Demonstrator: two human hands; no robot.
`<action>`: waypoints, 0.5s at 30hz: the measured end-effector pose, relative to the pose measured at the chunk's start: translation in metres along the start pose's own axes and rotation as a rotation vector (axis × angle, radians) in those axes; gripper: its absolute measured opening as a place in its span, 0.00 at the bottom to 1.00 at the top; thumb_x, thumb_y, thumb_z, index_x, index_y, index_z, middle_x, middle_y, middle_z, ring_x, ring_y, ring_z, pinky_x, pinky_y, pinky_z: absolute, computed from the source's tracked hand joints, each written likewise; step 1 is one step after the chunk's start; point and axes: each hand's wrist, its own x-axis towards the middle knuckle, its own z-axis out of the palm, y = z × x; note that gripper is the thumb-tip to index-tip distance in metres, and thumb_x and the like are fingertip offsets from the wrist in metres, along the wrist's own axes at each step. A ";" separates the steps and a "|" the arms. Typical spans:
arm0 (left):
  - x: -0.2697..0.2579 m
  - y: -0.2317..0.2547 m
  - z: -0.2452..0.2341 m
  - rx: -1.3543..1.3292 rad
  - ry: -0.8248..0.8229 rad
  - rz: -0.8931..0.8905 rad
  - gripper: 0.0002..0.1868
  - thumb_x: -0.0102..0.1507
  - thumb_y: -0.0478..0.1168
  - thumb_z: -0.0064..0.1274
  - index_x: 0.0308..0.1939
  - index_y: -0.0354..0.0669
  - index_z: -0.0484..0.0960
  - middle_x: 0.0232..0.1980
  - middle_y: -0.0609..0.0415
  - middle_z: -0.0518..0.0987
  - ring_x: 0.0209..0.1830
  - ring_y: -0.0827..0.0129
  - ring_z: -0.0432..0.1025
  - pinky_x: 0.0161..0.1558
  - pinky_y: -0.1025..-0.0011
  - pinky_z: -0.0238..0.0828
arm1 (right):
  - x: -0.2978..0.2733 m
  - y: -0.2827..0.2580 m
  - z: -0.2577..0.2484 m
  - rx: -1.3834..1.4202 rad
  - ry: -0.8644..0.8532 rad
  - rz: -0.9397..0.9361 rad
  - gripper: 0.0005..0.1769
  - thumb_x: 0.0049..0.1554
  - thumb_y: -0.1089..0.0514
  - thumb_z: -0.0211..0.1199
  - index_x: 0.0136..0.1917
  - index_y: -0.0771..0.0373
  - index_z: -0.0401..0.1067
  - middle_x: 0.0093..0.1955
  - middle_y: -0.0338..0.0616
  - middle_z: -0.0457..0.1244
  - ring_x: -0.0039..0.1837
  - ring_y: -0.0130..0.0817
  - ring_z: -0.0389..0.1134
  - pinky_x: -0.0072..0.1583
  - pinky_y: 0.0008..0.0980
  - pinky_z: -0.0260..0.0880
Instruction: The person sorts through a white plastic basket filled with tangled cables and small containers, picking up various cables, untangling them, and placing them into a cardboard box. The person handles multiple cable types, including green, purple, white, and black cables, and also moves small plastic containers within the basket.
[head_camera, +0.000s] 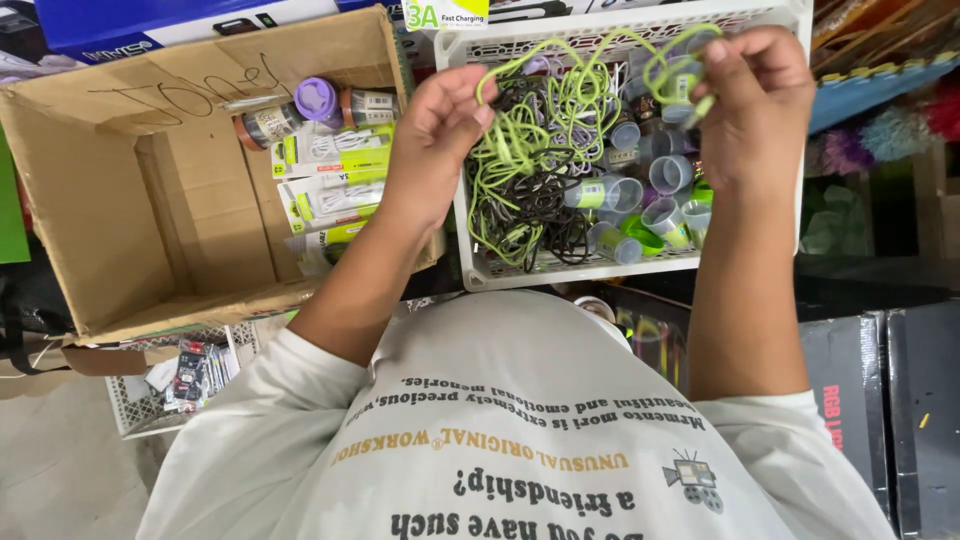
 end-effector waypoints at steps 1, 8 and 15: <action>0.000 0.002 0.002 -0.002 0.000 0.000 0.18 0.73 0.31 0.54 0.67 0.43 0.75 0.66 0.50 0.78 0.68 0.65 0.71 0.70 0.66 0.70 | 0.006 0.006 0.003 -0.002 0.000 0.000 0.08 0.70 0.74 0.65 0.51 0.65 0.74 0.48 0.47 0.69 0.43 0.29 0.67 0.48 0.27 0.68; -0.008 0.027 0.009 0.292 -0.083 0.031 0.35 0.72 0.28 0.53 0.81 0.50 0.60 0.88 0.48 0.43 0.89 0.62 0.37 0.82 0.63 0.42 | 0.028 0.075 -0.027 -0.546 -0.100 0.090 0.05 0.63 0.69 0.68 0.46 0.64 0.74 0.47 0.40 0.69 0.47 0.26 0.69 0.50 0.23 0.68; -0.038 0.038 -0.023 0.320 0.117 0.074 0.19 0.71 0.29 0.50 0.67 0.39 0.72 0.69 0.52 0.72 0.72 0.67 0.67 0.72 0.69 0.63 | 0.061 0.047 -0.048 -1.064 -0.182 -0.268 0.03 0.65 0.73 0.70 0.49 0.69 0.80 0.54 0.42 0.64 0.57 0.31 0.64 0.61 0.29 0.66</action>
